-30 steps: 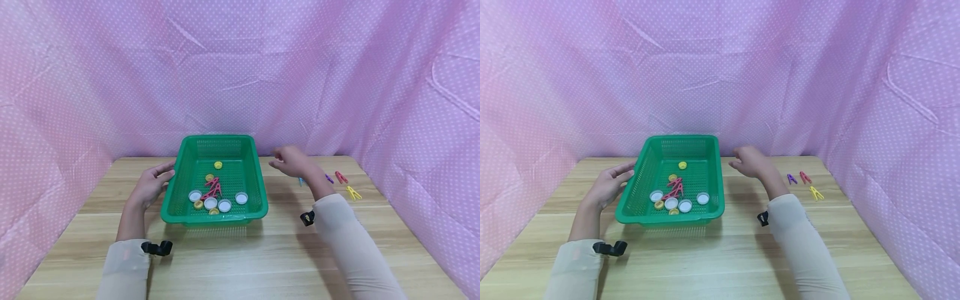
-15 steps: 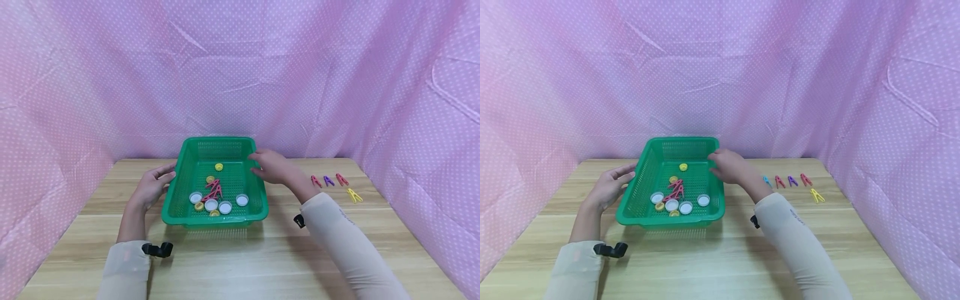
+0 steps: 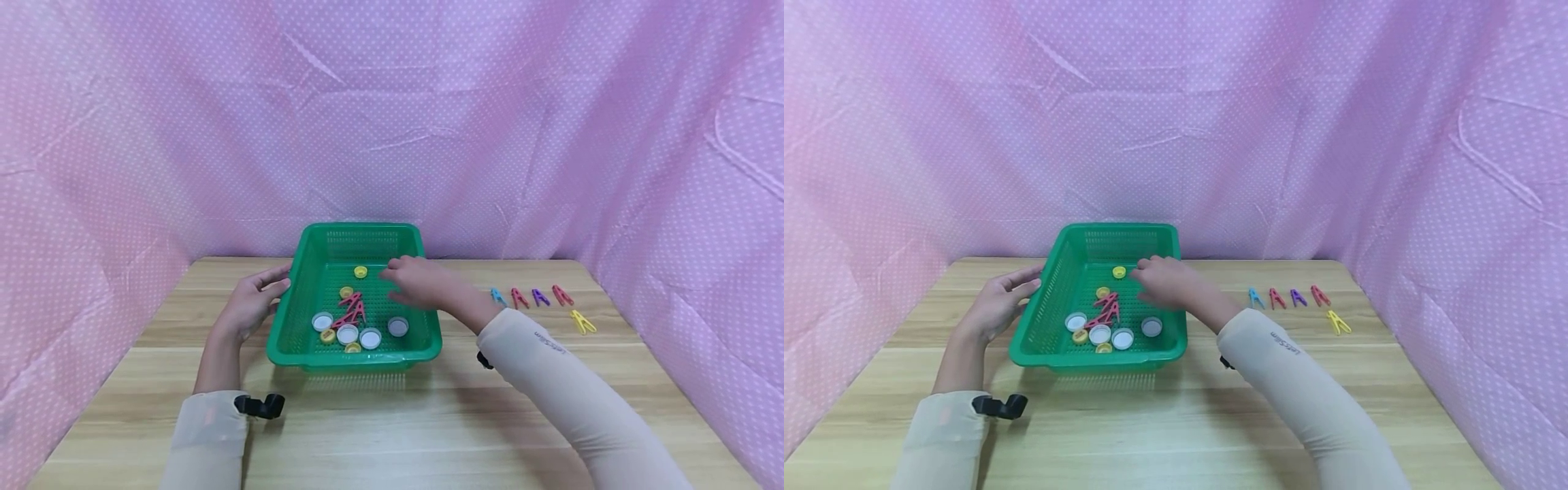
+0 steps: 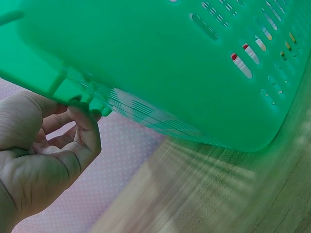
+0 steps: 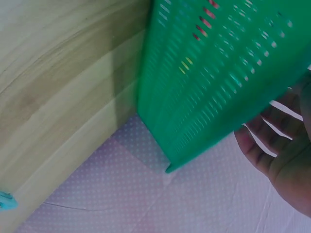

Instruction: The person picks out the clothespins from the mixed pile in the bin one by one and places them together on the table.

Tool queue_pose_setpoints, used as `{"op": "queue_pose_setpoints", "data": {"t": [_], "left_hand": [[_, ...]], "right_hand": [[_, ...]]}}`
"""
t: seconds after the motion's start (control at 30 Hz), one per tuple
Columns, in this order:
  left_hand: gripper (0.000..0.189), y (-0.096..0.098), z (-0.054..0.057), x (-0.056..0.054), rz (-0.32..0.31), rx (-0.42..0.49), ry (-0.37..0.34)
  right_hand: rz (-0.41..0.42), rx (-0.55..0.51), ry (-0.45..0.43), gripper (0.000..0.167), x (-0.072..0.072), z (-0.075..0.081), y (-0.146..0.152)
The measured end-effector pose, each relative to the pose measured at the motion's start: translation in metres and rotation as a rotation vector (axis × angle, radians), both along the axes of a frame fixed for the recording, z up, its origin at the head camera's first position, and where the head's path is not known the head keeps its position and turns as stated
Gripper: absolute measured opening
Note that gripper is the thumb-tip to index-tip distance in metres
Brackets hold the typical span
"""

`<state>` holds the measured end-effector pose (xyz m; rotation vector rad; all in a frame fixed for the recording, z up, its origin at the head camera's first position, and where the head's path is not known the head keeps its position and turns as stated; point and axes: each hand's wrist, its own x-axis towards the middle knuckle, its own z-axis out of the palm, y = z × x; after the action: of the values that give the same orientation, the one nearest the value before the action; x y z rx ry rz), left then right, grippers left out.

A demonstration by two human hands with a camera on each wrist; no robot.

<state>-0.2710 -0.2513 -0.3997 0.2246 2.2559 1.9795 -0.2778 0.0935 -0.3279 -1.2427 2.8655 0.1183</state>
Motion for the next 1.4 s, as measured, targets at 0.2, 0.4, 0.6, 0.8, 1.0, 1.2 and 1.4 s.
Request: {"op": "queue_pose_setpoints", "data": {"t": [0.2, 0.4, 0.6, 0.8, 1.0, 1.2, 1.4], "left_hand": [[0.054, 0.0, 0.001, 0.001, 0.004, -0.001, 0.001], [0.054, 0.001, 0.0, 0.0, 0.0, -0.003, 0.001], [0.053, 0.002, 0.0, -0.001, 0.003, -0.001, 0.001], [0.052, 0.001, 0.002, 0.0, 0.016, -0.019, -0.01], [0.052, 0.001, 0.002, 0.0, 0.021, -0.036, -0.011], [0.052, 0.002, 0.001, -0.001, 0.019, -0.02, -0.007], [0.053, 0.002, 0.0, -0.001, 0.012, -0.005, -0.006]], "right_hand": [[0.059, 0.073, -0.03, 0.048, -0.004, -0.018, -0.015], [0.078, 0.14, -0.03, 0.051, -0.009, -0.034, -0.023], [0.087, 0.197, -0.043, 0.055, -0.013, -0.044, -0.029], [0.111, 0.204, -0.067, 0.057, -0.018, -0.05, -0.034], [0.13, 0.186, -0.099, 0.061, -0.024, -0.054, -0.038], [0.125, 0.169, -0.176, 0.068, -0.027, -0.058, -0.04], [0.112, 0.193, -0.216, 0.074, -0.027, -0.06, -0.043]]}}
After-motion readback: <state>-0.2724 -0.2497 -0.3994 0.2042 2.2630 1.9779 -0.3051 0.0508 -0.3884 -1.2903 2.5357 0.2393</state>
